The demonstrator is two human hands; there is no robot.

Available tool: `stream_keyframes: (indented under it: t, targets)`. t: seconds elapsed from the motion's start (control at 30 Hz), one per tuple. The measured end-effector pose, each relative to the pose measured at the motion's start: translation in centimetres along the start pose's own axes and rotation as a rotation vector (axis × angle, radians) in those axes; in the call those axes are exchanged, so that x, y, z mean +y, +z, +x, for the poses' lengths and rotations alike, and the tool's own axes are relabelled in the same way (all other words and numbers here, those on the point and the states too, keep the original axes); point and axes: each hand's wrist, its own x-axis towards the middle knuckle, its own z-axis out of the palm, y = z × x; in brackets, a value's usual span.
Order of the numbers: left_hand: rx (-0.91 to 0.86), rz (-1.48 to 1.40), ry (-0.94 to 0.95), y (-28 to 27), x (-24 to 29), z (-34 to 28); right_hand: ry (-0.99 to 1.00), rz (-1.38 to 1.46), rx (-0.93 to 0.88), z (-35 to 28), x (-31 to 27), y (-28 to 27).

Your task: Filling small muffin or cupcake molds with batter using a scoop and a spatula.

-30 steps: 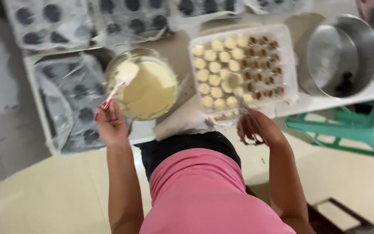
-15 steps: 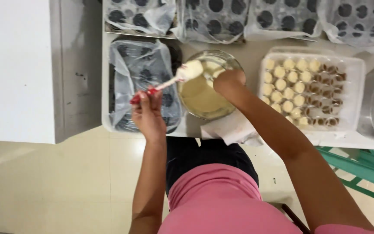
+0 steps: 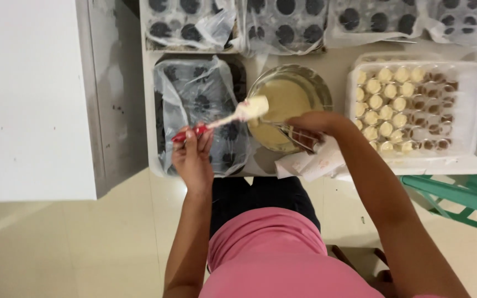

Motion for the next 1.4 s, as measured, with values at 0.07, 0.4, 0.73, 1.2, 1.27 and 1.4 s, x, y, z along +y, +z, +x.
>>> stream_keyframes:
  t: [0.07, 0.4, 0.73, 1.2, 1.27, 1.4]
  targets:
    - [-0.101, 0.066, 0.079, 1.1, 1.5, -1.0, -0.081, 0.101, 0.014, -2.2, 2.5, 0.6]
    - [-0.617, 0.905, 0.354, 6.2, -0.5, -4.6, -0.322, 0.593, 0.176, -5.9, 10.7, 5.5]
    - [-0.659, 0.821, 0.626, 9.1, -5.1, -5.8, -0.254, 0.463, 0.329, -8.8, 10.4, 6.3]
    - [0.001, 0.045, -0.018, 4.6, -9.4, -2.0, -0.245, 0.541, 0.157, -8.9, 11.0, 5.6]
    - [0.016, -0.006, -0.079, 3.5, -9.3, -1.4, -0.252, 0.539, 0.124, -8.5, 11.2, 5.5]
    - [0.075, -0.062, -0.232, 1.6, -9.4, -0.6, -0.252, 0.513, 0.102, -8.4, 10.8, 5.8]
